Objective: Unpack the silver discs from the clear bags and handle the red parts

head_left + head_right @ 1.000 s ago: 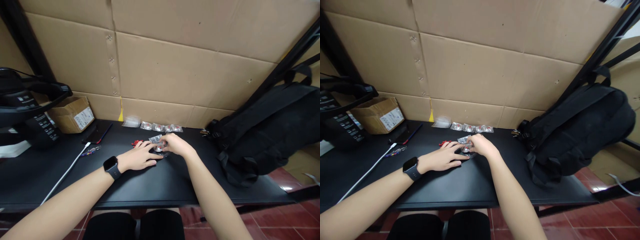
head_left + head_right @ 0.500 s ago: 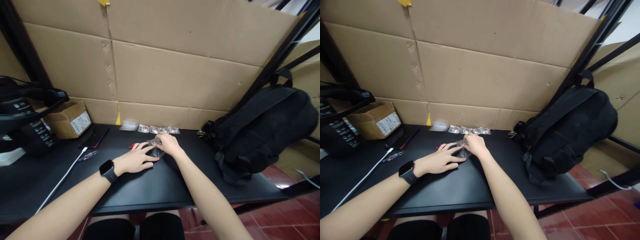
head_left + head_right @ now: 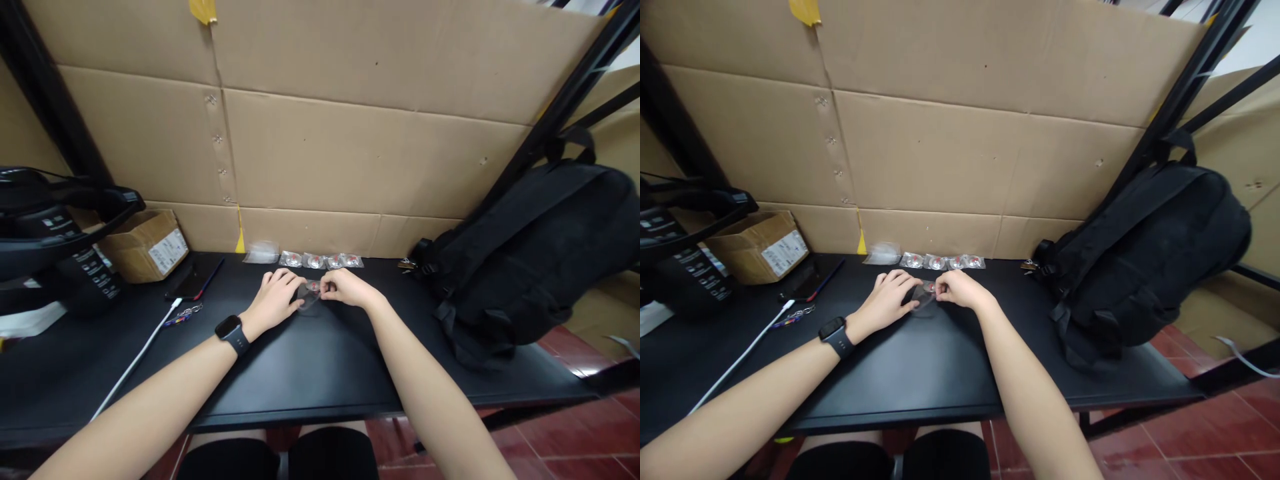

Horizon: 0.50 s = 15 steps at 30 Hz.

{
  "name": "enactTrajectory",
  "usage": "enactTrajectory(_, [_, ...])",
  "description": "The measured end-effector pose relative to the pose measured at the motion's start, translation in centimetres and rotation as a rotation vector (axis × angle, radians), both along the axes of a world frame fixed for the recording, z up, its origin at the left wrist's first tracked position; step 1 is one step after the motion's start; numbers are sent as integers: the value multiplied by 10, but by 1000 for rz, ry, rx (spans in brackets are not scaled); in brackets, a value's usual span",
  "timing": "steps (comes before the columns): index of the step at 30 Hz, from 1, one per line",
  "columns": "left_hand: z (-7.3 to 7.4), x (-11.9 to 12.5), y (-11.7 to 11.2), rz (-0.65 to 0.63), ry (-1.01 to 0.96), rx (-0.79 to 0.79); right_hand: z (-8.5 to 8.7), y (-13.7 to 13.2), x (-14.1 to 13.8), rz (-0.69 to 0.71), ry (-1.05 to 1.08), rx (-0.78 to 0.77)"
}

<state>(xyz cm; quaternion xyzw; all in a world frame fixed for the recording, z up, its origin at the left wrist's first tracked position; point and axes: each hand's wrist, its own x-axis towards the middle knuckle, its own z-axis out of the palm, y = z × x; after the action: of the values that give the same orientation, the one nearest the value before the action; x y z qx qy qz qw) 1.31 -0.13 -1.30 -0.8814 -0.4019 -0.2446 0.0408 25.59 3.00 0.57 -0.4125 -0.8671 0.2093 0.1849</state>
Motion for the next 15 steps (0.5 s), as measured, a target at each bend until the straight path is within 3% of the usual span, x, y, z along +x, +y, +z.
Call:
enactTrajectory(6, [-1,0,1,36,-119,-107,1,3,9,-29,88,-198])
enactTrajectory(10, [0,1,-2,88,-169,-187,3,1,7,-52,-46,-114])
enactTrajectory(15, [1,4,-4,130,-95,-66,7,-8,-6,-253,-70,51])
